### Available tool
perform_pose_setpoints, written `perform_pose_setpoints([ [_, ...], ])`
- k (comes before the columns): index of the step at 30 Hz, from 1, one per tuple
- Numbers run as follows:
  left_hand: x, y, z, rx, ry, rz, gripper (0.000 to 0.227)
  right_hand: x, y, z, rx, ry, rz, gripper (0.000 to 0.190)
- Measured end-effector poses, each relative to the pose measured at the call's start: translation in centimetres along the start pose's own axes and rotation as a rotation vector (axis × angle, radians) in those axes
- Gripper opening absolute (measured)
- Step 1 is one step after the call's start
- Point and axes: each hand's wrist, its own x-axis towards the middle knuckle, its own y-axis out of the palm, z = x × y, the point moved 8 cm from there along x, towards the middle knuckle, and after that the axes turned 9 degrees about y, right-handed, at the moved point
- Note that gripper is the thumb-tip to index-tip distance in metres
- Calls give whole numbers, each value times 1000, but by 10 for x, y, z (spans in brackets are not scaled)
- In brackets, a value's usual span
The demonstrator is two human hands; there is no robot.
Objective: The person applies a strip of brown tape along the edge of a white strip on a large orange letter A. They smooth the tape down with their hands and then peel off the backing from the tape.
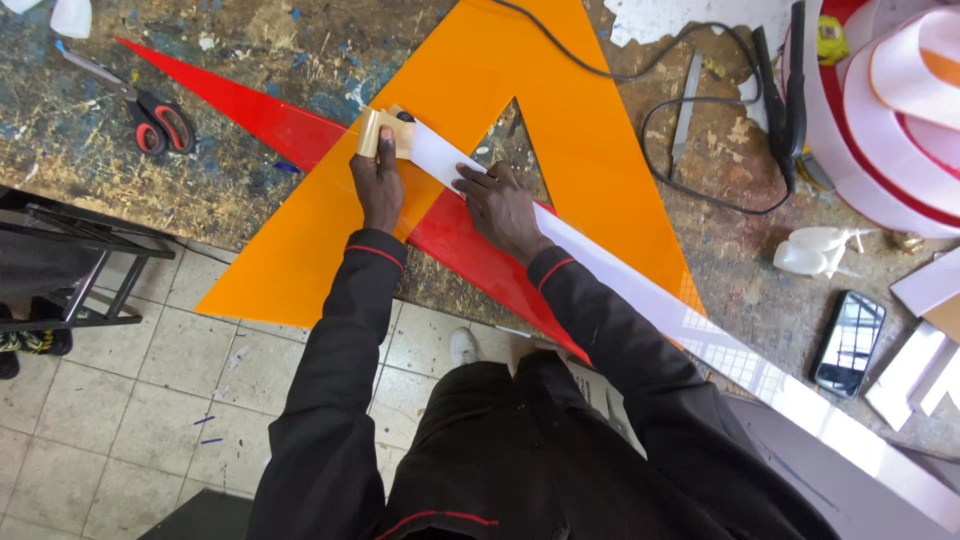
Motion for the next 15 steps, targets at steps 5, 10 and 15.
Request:
perform_pose_setpoints([
  [5,12,2,-7,68,30,31,45,46,3,20,-134,-43,244,48],
  [10,5,-8,0,7,-31,-113,42,64,19,43,-249,-16,302,50],
  [15,6,-16,0,-144,-37,-262,34,67,31,44,-271,36,371,52],
])
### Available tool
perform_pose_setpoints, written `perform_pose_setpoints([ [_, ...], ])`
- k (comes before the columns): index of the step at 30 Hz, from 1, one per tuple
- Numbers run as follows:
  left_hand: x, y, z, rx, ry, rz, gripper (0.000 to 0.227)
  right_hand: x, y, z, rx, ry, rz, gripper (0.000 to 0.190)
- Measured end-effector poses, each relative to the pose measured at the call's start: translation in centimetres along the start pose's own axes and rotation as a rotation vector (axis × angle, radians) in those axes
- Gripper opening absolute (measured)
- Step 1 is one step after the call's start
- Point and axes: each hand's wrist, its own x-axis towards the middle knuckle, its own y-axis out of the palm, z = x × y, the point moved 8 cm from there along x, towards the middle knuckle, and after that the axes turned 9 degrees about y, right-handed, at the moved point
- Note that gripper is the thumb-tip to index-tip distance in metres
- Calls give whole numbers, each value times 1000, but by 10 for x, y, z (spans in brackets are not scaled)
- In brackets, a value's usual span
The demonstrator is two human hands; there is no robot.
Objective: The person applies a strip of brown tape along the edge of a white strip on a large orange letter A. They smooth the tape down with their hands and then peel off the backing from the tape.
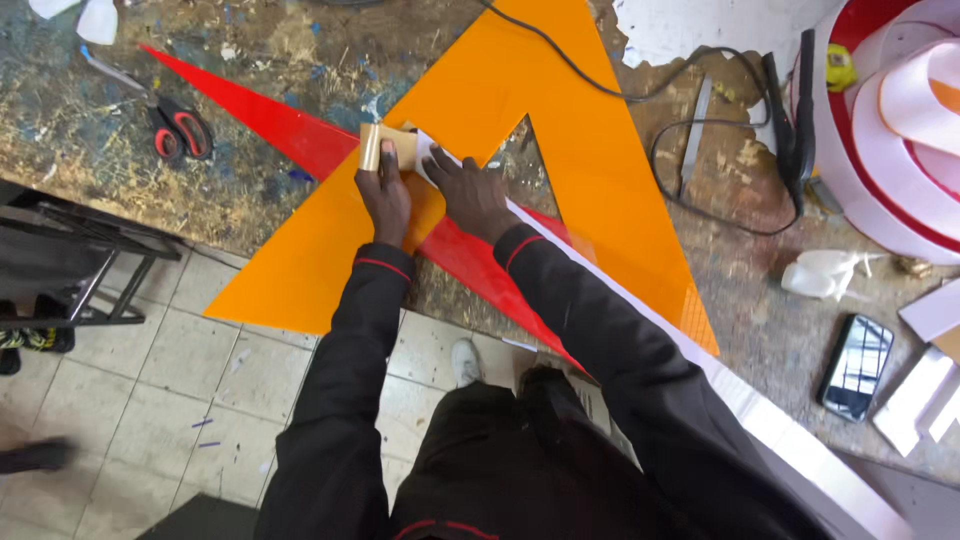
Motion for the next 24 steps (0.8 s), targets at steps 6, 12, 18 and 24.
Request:
perform_pose_setpoints([
  [6,5,5,-2,26,3,93,33,-1,-6,-2,2,48,-51,53],
  [12,10,-7,-12,117,89,91,31,-8,-5,-3,96,49,-65,61],
  [18,14,41,-110,-198,294,273,48,-2,6,-12,199,72,9,53],
  [24,-22,72,-85,-167,154,394,36,-12,19,-56,1838,312,265,63],
])
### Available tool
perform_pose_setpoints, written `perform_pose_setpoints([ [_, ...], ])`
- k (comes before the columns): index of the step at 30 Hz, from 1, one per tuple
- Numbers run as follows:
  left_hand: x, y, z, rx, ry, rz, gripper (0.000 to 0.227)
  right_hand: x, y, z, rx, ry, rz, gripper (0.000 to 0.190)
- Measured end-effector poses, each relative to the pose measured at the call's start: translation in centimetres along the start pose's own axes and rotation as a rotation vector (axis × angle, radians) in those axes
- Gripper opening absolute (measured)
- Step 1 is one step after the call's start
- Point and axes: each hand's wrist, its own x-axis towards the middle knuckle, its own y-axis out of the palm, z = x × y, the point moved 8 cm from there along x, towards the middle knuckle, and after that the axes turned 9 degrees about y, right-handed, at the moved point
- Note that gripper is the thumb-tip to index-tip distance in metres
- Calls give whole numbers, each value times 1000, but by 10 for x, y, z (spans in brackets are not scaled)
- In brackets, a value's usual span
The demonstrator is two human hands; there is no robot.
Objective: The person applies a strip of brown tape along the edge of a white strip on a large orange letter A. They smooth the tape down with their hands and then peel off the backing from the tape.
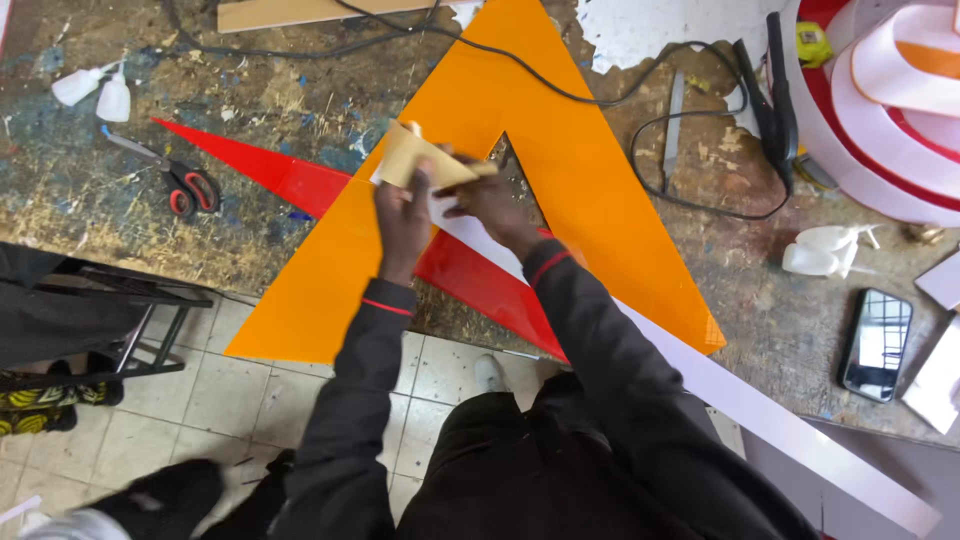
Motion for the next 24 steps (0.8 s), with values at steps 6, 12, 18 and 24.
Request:
perform_pose_setpoints([
  [6,-69,42,37,206,-170,156,50,-61,-32,6,525,-265,57,70],
  [12,-95,88,31,634,86,402,46,-107,-80,-21,180,-395,-410,50],
  [18,-128,109,46,747,163,793,88,-141,-141,-29,-85,-406,-887,16],
  [24,-121,91,45,421,26,606,75,-166,-163,-29,65,-419,-736,47],
])
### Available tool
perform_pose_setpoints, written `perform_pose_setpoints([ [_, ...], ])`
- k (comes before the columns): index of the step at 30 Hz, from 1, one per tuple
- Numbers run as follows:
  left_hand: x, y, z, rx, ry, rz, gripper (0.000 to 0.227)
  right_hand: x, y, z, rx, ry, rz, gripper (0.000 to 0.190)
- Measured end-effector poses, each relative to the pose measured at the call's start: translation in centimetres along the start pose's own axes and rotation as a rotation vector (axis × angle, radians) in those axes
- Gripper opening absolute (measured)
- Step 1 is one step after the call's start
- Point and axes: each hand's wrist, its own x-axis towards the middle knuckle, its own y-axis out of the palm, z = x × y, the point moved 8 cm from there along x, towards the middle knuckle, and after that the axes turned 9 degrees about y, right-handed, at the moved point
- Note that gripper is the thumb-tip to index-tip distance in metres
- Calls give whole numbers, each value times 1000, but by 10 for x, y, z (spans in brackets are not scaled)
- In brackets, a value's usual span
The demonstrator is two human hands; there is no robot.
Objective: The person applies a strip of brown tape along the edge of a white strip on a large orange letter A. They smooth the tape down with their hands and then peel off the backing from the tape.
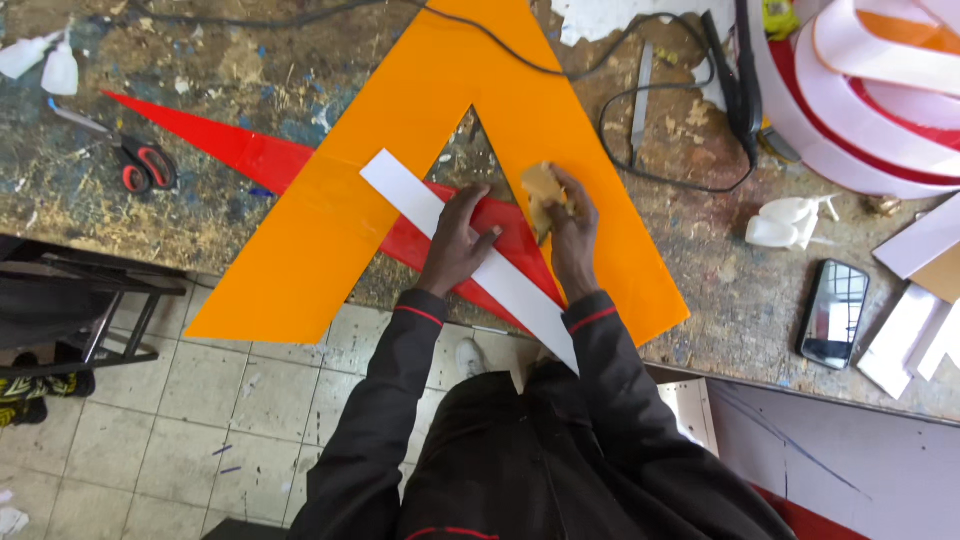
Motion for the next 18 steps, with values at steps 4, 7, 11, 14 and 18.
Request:
perform_pose_setpoints([
  [4,-5,-5,-2,50,-25,-140,45,-16,-26,-24,1,138,88,38],
  [7,-7,-2,2,185,-55,-193,33,-33,-41,-33,87,204,139,32],
  [11,-15,1,10,247,-118,-198,25,-55,-49,-46,160,266,222,46],
  [14,-19,6,17,258,-155,-161,27,-73,-61,-51,-19,151,53,35],
  [18,-19,5,19,240,-157,-163,25,-92,-41,-26,-273,90,59,36],
])
